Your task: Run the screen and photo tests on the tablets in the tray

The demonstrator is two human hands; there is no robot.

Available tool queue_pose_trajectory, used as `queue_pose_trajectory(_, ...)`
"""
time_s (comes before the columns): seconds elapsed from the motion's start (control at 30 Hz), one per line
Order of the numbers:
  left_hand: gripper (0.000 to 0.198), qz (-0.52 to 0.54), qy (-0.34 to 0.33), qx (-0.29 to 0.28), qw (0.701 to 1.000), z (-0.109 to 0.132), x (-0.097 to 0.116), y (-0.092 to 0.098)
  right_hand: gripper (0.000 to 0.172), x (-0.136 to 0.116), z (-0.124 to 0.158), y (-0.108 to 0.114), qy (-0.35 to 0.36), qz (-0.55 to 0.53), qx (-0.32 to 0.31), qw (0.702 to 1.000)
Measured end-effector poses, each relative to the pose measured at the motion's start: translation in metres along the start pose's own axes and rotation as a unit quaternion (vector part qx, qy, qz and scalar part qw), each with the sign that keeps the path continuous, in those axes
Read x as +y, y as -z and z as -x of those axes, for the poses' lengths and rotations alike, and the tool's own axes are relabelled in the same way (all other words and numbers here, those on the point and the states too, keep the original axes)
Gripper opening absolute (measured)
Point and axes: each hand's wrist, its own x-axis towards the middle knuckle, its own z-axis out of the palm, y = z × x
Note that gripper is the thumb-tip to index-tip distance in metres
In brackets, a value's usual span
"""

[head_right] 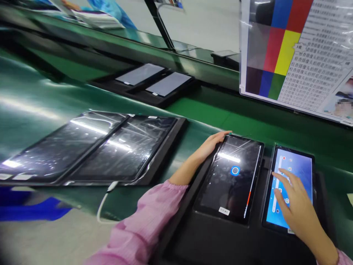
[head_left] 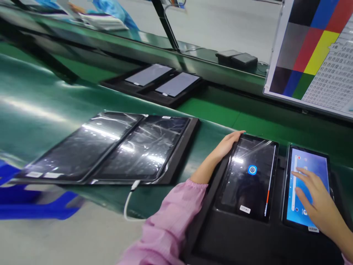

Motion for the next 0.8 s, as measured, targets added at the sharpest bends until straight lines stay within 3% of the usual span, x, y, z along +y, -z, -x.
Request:
queue_pose_trajectory(0.1, 0.052, 0.004, -0.011, 0.003, 1.0, 0.001, 0.002, -0.001, 0.041, -0.028, -0.011, -0.006, -0.019, -0.069, -0.05, 0.996)
queue_pose_trajectory(0.2, 0.05, 0.007, -0.028, 0.006, 1.0, 0.005, 0.007, -0.001, 0.047, -0.054, -0.024, -0.017, -0.059, -0.173, -0.022, 0.983)
queue_pose_trajectory(0.3, 0.052, 0.011, -0.048, 0.009, 0.999, 0.015, 0.017, -0.001, 0.055, -0.071, -0.034, -0.031, -0.111, -0.294, 0.037, 0.949)
queue_pose_trajectory(0.53, 0.057, 0.065, -0.105, -0.018, 0.992, 0.031, 0.036, -0.005, 0.067, -0.067, -0.04, -0.052, -0.162, -0.488, 0.072, 0.854)
queue_pose_trajectory(0.63, 0.062, 0.106, -0.127, -0.042, 0.985, 0.031, 0.035, -0.007, 0.073, -0.062, -0.04, -0.053, -0.206, -0.542, 0.054, 0.813)
queue_pose_trajectory(0.8, 0.075, 0.131, -0.144, -0.086, 0.977, 0.035, 0.038, -0.007, 0.065, -0.069, -0.039, -0.054, -0.223, -0.584, 0.023, 0.78)
